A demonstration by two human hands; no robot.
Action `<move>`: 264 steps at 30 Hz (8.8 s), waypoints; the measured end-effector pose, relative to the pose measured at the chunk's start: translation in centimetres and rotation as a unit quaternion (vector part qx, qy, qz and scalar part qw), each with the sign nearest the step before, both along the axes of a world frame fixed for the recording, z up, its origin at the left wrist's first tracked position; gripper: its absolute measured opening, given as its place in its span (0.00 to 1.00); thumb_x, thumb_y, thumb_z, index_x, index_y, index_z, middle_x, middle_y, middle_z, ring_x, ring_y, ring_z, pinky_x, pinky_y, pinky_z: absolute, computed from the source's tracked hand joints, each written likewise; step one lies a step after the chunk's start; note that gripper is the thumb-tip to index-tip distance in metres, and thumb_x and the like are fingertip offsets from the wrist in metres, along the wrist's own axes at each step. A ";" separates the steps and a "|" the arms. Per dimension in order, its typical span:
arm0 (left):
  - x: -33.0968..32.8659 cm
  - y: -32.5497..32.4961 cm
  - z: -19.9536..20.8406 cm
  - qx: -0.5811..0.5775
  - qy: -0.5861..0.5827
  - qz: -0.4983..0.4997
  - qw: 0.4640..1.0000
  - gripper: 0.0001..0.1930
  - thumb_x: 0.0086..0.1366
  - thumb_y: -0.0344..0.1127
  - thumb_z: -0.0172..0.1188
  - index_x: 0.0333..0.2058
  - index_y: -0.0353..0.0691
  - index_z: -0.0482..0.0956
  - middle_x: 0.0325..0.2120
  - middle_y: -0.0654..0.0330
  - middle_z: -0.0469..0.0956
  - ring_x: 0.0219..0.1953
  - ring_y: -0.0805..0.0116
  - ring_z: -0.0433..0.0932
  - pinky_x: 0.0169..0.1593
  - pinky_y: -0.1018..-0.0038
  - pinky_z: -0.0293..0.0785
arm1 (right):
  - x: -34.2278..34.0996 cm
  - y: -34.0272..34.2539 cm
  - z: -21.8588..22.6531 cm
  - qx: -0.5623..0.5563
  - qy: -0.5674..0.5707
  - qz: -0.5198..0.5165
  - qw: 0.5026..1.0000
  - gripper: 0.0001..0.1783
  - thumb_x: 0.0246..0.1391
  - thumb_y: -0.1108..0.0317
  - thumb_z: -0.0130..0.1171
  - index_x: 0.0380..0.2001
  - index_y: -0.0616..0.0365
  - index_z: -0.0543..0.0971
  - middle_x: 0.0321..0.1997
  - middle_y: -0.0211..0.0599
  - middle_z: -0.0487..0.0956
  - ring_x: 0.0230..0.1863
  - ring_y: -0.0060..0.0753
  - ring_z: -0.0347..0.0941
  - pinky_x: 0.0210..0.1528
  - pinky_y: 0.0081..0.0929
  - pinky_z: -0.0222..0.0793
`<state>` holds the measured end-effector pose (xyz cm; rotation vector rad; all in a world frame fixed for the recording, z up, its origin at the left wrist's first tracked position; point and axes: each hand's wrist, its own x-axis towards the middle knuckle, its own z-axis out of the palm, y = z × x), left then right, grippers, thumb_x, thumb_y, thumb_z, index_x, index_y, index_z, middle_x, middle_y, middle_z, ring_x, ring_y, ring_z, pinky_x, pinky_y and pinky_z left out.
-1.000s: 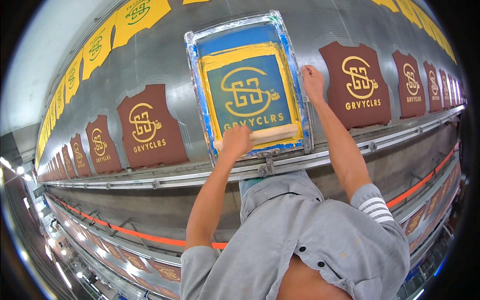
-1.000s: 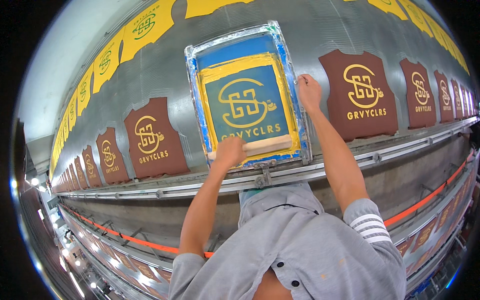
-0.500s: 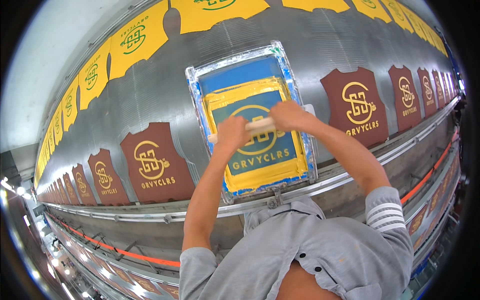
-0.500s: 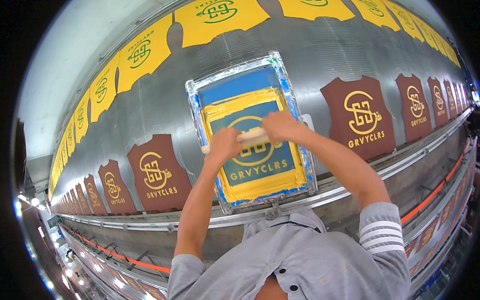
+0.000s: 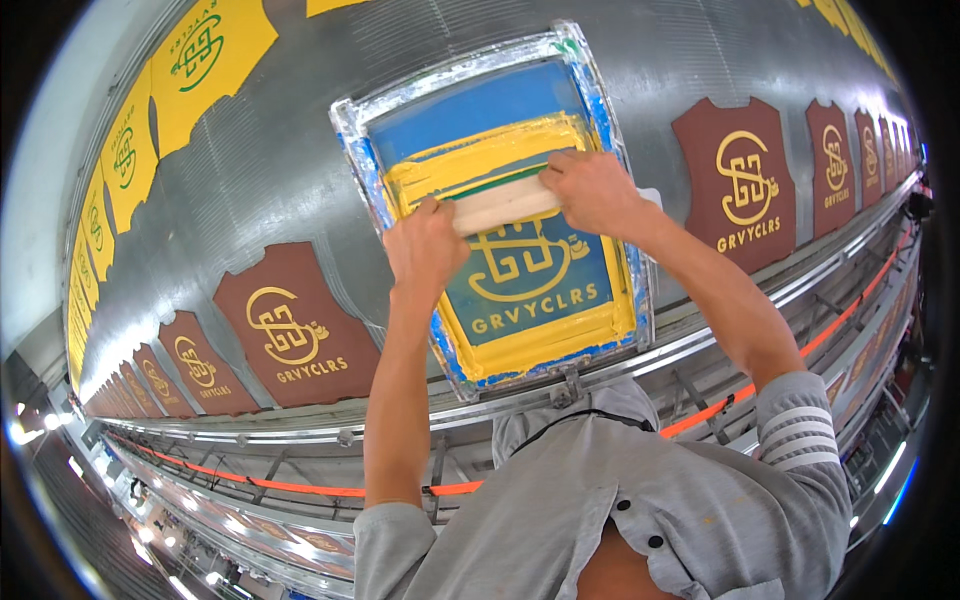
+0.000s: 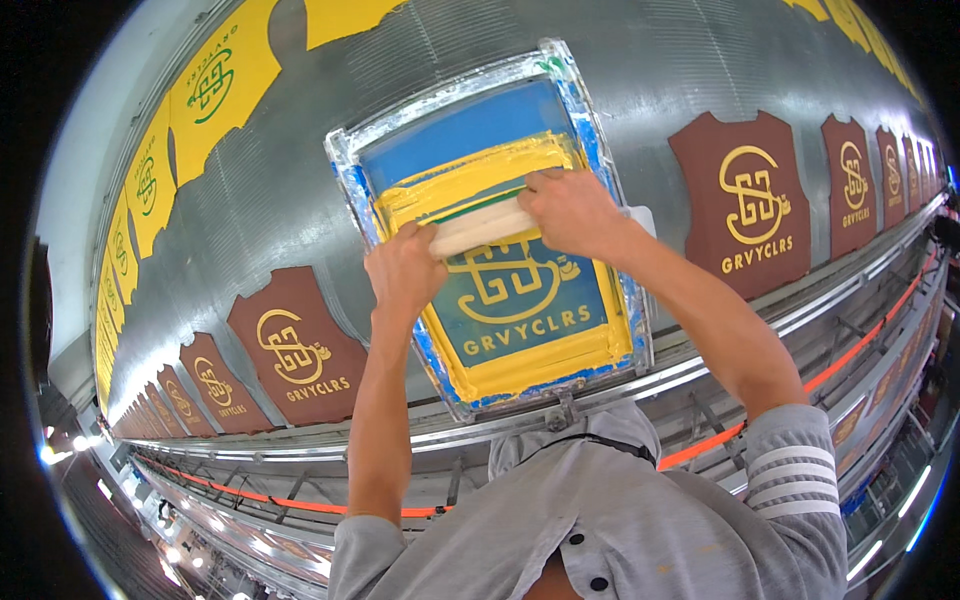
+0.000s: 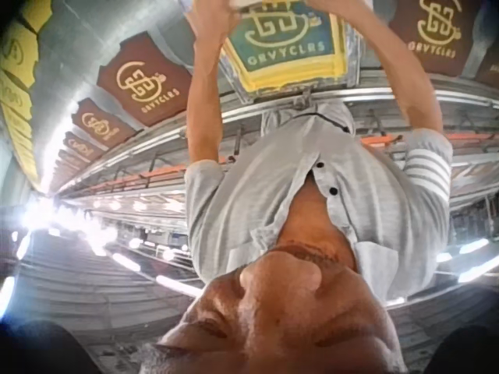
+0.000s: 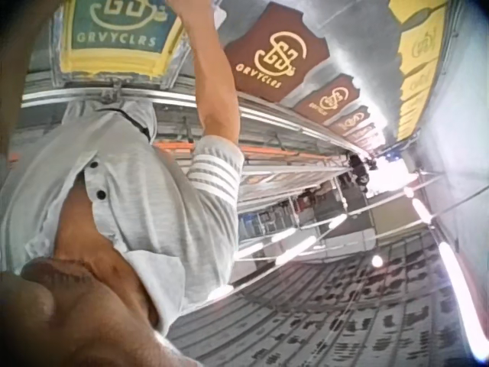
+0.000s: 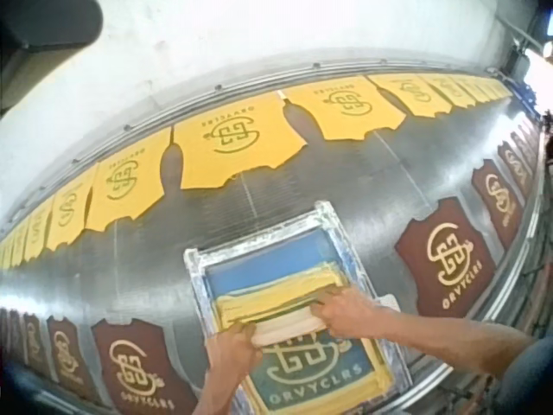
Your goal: The person uses a squeegee to press yellow ink through a screen-printing stencil onto a maroon t-shirt on a conveyor. After completing the print, the person lifts the screen and walks down the line to the next station.
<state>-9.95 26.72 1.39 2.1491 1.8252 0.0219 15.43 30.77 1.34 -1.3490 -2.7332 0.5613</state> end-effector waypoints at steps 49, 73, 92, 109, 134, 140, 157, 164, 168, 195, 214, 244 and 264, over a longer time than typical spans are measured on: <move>-30.9 -29.3 1.1 0.025 -0.041 -0.025 0.999 0.23 0.43 0.21 0.60 0.42 0.43 0.82 0.43 0.58 0.83 0.52 0.54 0.78 0.64 0.44 0.60 | -30.9 -14.2 -3.5 -0.069 0.410 -0.498 0.761 0.17 0.59 0.58 0.55 0.35 0.64 0.81 0.31 0.52 0.82 0.36 0.52 0.80 0.39 0.41 0.72; -38.7 -11.0 1.0 -0.398 -0.035 -0.102 0.911 0.17 0.36 0.36 0.69 0.27 0.31 0.85 0.35 0.36 0.81 0.41 0.37 0.80 0.46 0.55 0.76 | -37.6 -12.9 -0.1 0.006 0.192 -0.273 0.943 0.19 0.57 0.55 0.59 0.47 0.53 0.82 0.50 0.45 0.77 0.55 0.49 0.71 0.54 0.48 0.69; -43.1 -5.2 -0.1 0.044 -0.016 -0.008 0.999 0.10 0.43 0.29 0.63 0.29 0.40 0.83 0.29 0.56 0.81 0.27 0.52 0.82 0.31 0.61 0.79 | -43.6 -5.5 -0.3 0.025 0.014 -0.002 1.000 0.07 0.39 0.73 0.62 0.27 0.58 0.78 0.33 0.38 0.77 0.38 0.43 0.77 0.38 0.39 0.75; -38.5 -29.5 -0.6 0.051 -0.081 0.012 0.995 0.19 0.38 0.27 0.65 0.35 0.41 0.82 0.35 0.59 0.81 0.34 0.55 0.82 0.35 0.65 0.80 | -39.2 -29.7 -0.6 -0.015 0.058 -0.031 0.998 0.15 0.37 0.68 0.66 0.32 0.59 0.78 0.36 0.40 0.75 0.41 0.45 0.74 0.44 0.40 0.73; -54.2 -30.3 -0.1 0.029 -0.073 0.030 0.996 0.11 0.42 0.27 0.61 0.28 0.43 0.83 0.28 0.56 0.82 0.36 0.54 0.82 0.48 0.56 0.73 | -50.4 -15.1 -5.6 0.005 0.391 -0.426 0.815 0.14 0.64 0.64 0.55 0.44 0.64 0.81 0.34 0.35 0.81 0.35 0.26 0.74 0.42 0.27 0.70; -72.3 -33.1 -0.8 0.015 -0.059 0.025 0.998 0.11 0.43 0.26 0.60 0.30 0.41 0.82 0.30 0.55 0.82 0.37 0.56 0.81 0.47 0.60 0.74 | -69.5 -18.7 -8.1 -0.039 0.436 -0.466 0.769 0.13 0.62 0.66 0.57 0.41 0.65 0.82 0.32 0.33 0.81 0.32 0.22 0.73 0.39 0.25 0.70; -80.0 -32.2 0.6 -0.160 -0.043 0.044 0.985 0.17 0.45 0.29 0.64 0.38 0.37 0.84 0.37 0.47 0.83 0.40 0.48 0.83 0.44 0.57 0.78 | -77.6 -19.1 -8.6 -0.013 0.289 -0.500 0.817 0.15 0.59 0.58 0.55 0.43 0.54 0.83 0.36 0.46 0.84 0.41 0.48 0.80 0.45 0.39 0.72; -80.2 -21.7 -2.3 -0.416 0.054 -0.041 0.907 0.19 0.45 0.31 0.65 0.40 0.38 0.85 0.41 0.45 0.83 0.44 0.45 0.82 0.48 0.57 0.77 | -77.8 -19.0 -6.2 0.057 0.162 -0.451 0.876 0.15 0.60 0.55 0.54 0.40 0.49 0.85 0.50 0.44 0.79 0.53 0.51 0.74 0.55 0.44 0.69; -82.5 -17.5 -0.4 -0.386 0.015 -0.095 0.918 0.17 0.47 0.32 0.64 0.39 0.39 0.86 0.38 0.44 0.83 0.43 0.43 0.82 0.49 0.56 0.77 | -80.8 -17.5 2.1 -0.183 0.194 -0.142 0.953 0.13 0.56 0.56 0.58 0.38 0.48 0.86 0.50 0.45 0.79 0.53 0.47 0.75 0.55 0.44 0.69; -84.3 -23.7 -0.7 0.022 -0.062 0.017 0.998 0.18 0.46 0.26 0.60 0.39 0.46 0.86 0.38 0.61 0.84 0.33 0.57 0.84 0.34 0.62 0.80 | -84.5 -23.5 -0.5 -0.007 0.049 0.002 0.999 0.06 0.39 0.75 0.59 0.26 0.61 0.78 0.32 0.41 0.77 0.38 0.43 0.77 0.38 0.37 0.76; -80.3 -35.1 -0.9 0.031 0.006 0.000 1.000 0.15 0.47 0.39 0.70 0.35 0.43 0.85 0.38 0.58 0.83 0.57 0.54 0.74 0.62 0.28 0.48 | -77.8 -23.4 -4.6 0.053 0.192 -0.431 0.880 0.31 0.55 0.53 0.63 0.59 0.56 0.73 0.53 0.52 0.77 0.55 0.53 0.73 0.58 0.43 0.66; -121.7 -41.3 1.4 -0.004 -0.095 0.020 0.995 0.20 0.41 0.22 0.60 0.38 0.37 0.85 0.38 0.50 0.83 0.38 0.48 0.82 0.42 0.58 0.77 | -121.2 -27.0 -4.7 -0.074 0.350 -0.528 0.770 0.16 0.59 0.59 0.55 0.38 0.62 0.82 0.31 0.53 0.81 0.33 0.49 0.79 0.39 0.40 0.70; -123.4 -29.2 -1.9 -0.369 0.035 -0.042 0.928 0.19 0.40 0.33 0.65 0.34 0.32 0.85 0.39 0.38 0.82 0.45 0.41 0.80 0.49 0.56 0.76 | -122.3 -26.0 -6.7 -0.043 0.279 -0.524 0.804 0.16 0.61 0.57 0.50 0.40 0.54 0.82 0.39 0.48 0.83 0.44 0.59 0.77 0.47 0.51 0.71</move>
